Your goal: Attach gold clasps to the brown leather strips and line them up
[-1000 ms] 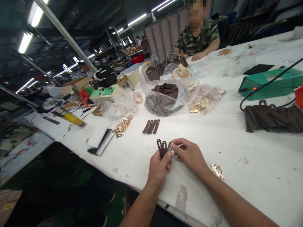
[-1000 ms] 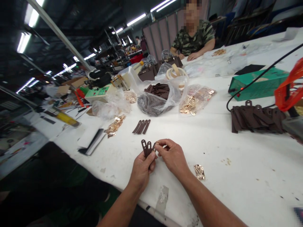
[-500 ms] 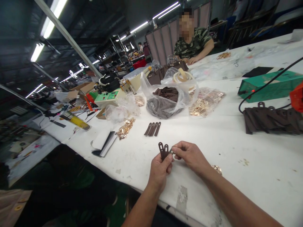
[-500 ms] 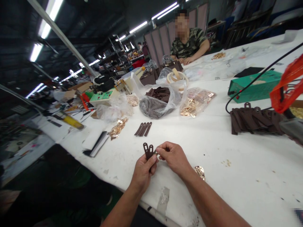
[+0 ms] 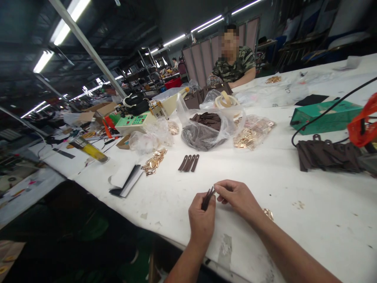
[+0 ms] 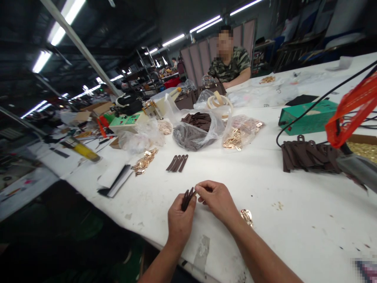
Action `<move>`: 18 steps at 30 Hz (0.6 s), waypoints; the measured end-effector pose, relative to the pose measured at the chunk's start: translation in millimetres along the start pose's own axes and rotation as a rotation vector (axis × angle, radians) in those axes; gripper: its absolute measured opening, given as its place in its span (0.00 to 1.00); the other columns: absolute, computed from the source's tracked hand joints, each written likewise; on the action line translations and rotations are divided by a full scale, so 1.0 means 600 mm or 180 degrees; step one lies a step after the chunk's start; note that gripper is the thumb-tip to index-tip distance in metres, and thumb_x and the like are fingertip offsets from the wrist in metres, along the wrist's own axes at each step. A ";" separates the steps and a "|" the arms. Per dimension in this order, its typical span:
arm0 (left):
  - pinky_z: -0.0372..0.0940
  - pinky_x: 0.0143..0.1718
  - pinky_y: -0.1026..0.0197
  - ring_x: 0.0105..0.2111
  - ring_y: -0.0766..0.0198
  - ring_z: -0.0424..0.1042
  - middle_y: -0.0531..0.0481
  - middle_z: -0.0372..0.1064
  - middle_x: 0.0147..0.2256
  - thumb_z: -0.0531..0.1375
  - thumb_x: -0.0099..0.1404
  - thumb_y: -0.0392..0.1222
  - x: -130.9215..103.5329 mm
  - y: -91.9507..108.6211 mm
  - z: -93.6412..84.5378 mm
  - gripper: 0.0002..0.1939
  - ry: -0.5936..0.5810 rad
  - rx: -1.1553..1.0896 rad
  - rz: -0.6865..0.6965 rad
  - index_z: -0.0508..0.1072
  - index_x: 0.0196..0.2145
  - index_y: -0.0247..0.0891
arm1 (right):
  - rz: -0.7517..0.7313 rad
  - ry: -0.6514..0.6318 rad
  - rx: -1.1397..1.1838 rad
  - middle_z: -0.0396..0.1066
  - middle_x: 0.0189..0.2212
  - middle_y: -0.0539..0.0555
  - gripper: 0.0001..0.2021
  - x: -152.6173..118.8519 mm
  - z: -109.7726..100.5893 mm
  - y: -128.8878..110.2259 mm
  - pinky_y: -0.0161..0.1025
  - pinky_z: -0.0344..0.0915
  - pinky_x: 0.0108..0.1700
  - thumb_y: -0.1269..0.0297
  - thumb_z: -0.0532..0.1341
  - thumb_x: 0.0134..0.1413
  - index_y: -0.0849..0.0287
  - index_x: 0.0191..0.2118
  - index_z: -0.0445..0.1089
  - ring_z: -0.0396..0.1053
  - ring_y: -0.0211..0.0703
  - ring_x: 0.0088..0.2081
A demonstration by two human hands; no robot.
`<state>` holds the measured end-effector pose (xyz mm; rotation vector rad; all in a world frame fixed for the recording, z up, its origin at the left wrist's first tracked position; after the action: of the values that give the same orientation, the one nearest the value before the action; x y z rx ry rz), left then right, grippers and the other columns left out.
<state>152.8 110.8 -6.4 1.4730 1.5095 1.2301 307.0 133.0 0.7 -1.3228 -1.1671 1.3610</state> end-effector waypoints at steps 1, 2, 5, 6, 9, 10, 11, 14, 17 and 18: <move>0.62 0.36 0.62 0.32 0.61 0.68 0.51 0.70 0.31 0.62 0.65 0.45 0.002 0.003 -0.002 0.08 -0.0041 0.0076 0.0106 0.76 0.34 0.39 | 0.0032 -0.0039 0.0055 0.76 0.26 0.53 0.17 0.001 0.002 0.003 0.35 0.69 0.32 0.51 0.64 0.54 0.62 0.37 0.78 0.73 0.41 0.28; 0.62 0.38 0.61 0.34 0.60 0.69 0.50 0.71 0.33 0.62 0.66 0.44 0.003 0.006 -0.005 0.06 -0.0095 0.0127 0.0212 0.76 0.35 0.39 | 0.0067 -0.0079 0.0130 0.77 0.28 0.54 0.18 0.002 0.004 0.009 0.37 0.70 0.34 0.51 0.65 0.53 0.62 0.39 0.78 0.74 0.42 0.30; 0.63 0.42 0.60 0.38 0.59 0.70 0.49 0.72 0.37 0.61 0.65 0.40 0.009 0.009 -0.014 0.05 -0.0298 0.0180 0.0376 0.76 0.39 0.40 | 0.0130 -0.0083 0.0388 0.79 0.31 0.57 0.21 0.011 0.008 0.029 0.40 0.72 0.39 0.52 0.66 0.52 0.64 0.47 0.76 0.76 0.45 0.34; 0.63 0.42 0.60 0.39 0.58 0.70 0.48 0.72 0.37 0.62 0.65 0.40 0.011 0.007 -0.016 0.06 -0.0370 0.0167 0.0360 0.76 0.40 0.40 | 0.0143 -0.0051 0.0442 0.79 0.31 0.57 0.22 0.014 0.008 0.035 0.41 0.72 0.40 0.53 0.66 0.52 0.64 0.48 0.76 0.76 0.45 0.34; 0.63 0.43 0.59 0.39 0.57 0.71 0.48 0.73 0.38 0.63 0.64 0.42 0.015 -0.005 -0.022 0.09 -0.0493 0.0042 0.0192 0.76 0.43 0.41 | 0.0167 0.0041 0.0462 0.79 0.31 0.56 0.22 0.027 0.007 0.041 0.40 0.72 0.40 0.55 0.67 0.51 0.64 0.48 0.76 0.76 0.44 0.34; 0.63 0.42 0.59 0.39 0.57 0.71 0.48 0.73 0.38 0.63 0.64 0.42 0.016 -0.009 -0.024 0.09 -0.0491 -0.0030 0.0123 0.76 0.43 0.40 | 0.0168 0.0067 0.0441 0.78 0.30 0.55 0.22 0.034 0.005 0.037 0.40 0.72 0.39 0.55 0.68 0.50 0.64 0.48 0.75 0.76 0.44 0.34; 0.63 0.42 0.59 0.38 0.57 0.70 0.48 0.73 0.38 0.63 0.65 0.43 0.018 -0.014 -0.026 0.09 -0.0474 -0.0116 0.0049 0.76 0.42 0.40 | 0.0164 0.0101 0.0409 0.78 0.30 0.55 0.22 0.042 0.003 0.031 0.39 0.72 0.37 0.56 0.68 0.49 0.64 0.47 0.75 0.76 0.44 0.33; 0.63 0.38 0.60 0.35 0.58 0.69 0.49 0.73 0.36 0.60 0.67 0.47 0.022 -0.024 -0.032 0.11 -0.0408 -0.0419 -0.0166 0.75 0.43 0.40 | 0.0133 0.0181 0.0223 0.77 0.29 0.55 0.19 0.080 -0.005 0.007 0.37 0.71 0.34 0.57 0.69 0.47 0.64 0.43 0.76 0.75 0.42 0.31; 0.62 0.39 0.60 0.36 0.57 0.68 0.48 0.72 0.35 0.58 0.68 0.50 0.026 -0.032 -0.044 0.14 -0.0243 -0.0693 -0.0355 0.76 0.44 0.39 | 0.0092 0.0201 -0.0034 0.78 0.30 0.55 0.14 0.141 -0.006 -0.012 0.35 0.71 0.31 0.60 0.69 0.46 0.63 0.39 0.76 0.75 0.41 0.29; 0.62 0.41 0.60 0.38 0.57 0.69 0.48 0.72 0.35 0.58 0.68 0.51 0.027 -0.035 -0.048 0.15 -0.0176 -0.0772 -0.0397 0.76 0.44 0.39 | 0.0086 0.0205 -0.0106 0.78 0.29 0.55 0.12 0.165 -0.004 -0.015 0.35 0.71 0.30 0.62 0.69 0.46 0.63 0.37 0.77 0.75 0.40 0.29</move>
<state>116.8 124.0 -14.3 1.2262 1.3422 1.2394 304.9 231.8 -7.1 -1.4007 -1.1366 1.3137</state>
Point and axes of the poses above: each hand's wrist, its own x-axis towards the middle knuckle, its own z-axis out of the palm, y = z × x, the point moved 7 cm from there along x, towards the middle knuckle
